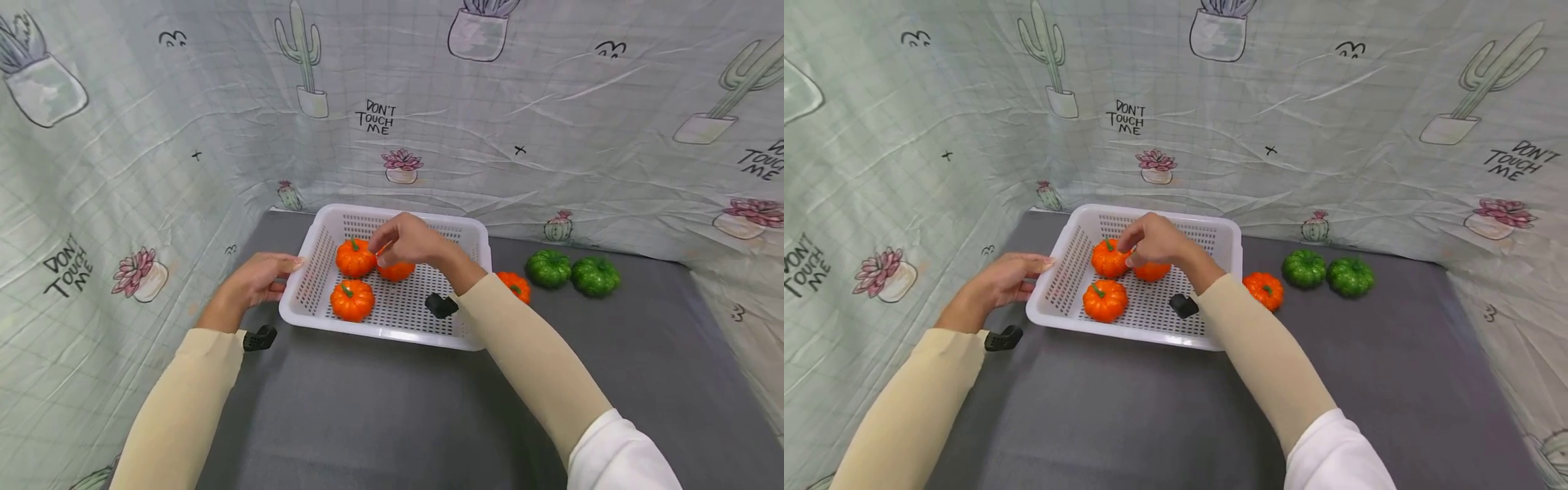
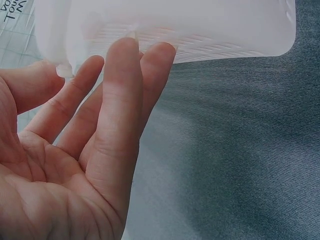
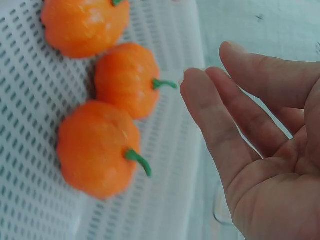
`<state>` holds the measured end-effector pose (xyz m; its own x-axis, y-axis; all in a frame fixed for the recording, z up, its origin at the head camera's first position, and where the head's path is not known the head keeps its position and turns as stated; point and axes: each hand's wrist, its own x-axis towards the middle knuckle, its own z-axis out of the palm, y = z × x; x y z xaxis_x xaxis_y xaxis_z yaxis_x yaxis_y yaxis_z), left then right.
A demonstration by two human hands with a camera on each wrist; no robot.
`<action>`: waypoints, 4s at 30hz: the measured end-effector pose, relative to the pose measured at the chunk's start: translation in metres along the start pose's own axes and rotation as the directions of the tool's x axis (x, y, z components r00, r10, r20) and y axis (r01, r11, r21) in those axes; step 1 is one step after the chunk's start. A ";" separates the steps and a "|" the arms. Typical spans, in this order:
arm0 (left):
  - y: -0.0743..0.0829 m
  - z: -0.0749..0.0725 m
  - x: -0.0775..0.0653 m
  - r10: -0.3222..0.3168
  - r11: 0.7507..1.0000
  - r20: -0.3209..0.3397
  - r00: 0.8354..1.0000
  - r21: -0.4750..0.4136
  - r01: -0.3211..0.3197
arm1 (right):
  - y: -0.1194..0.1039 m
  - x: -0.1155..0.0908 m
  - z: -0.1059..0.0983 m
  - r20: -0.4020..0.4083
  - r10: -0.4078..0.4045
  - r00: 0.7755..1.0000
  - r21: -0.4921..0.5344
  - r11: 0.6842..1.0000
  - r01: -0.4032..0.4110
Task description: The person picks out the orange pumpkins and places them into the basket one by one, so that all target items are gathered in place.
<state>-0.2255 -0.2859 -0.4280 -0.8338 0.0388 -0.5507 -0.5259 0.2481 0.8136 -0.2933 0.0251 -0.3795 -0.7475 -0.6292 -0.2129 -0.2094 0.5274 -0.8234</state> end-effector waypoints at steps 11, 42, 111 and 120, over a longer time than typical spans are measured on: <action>-0.001 0.000 0.000 0.005 0.999 -0.010 1.000 0.043 -0.005 | 0.016 -0.040 -0.043 -0.061 0.019 0.998 0.069 0.998 -0.014; 0.000 0.003 -0.002 -0.001 1.000 -0.006 1.000 0.025 0.001 | 0.140 -0.168 -0.114 -0.277 0.193 0.941 -0.031 0.977 -0.209; -0.001 0.003 -0.002 0.016 1.000 0.002 1.000 0.021 -0.016 | 0.172 -0.199 -0.063 -0.506 0.199 0.840 0.069 0.979 -0.190; -0.002 0.002 -0.002 0.015 1.000 -0.001 1.000 0.020 -0.015 | 0.153 -0.202 -0.070 -0.475 0.172 0.863 0.071 0.985 -0.157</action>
<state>-0.2225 -0.2845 -0.4292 -0.8415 0.0418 -0.5387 -0.5101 0.2671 0.8176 -0.2182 0.2729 -0.4256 -0.9806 -0.1812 -0.0755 -0.0441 0.5780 -0.8148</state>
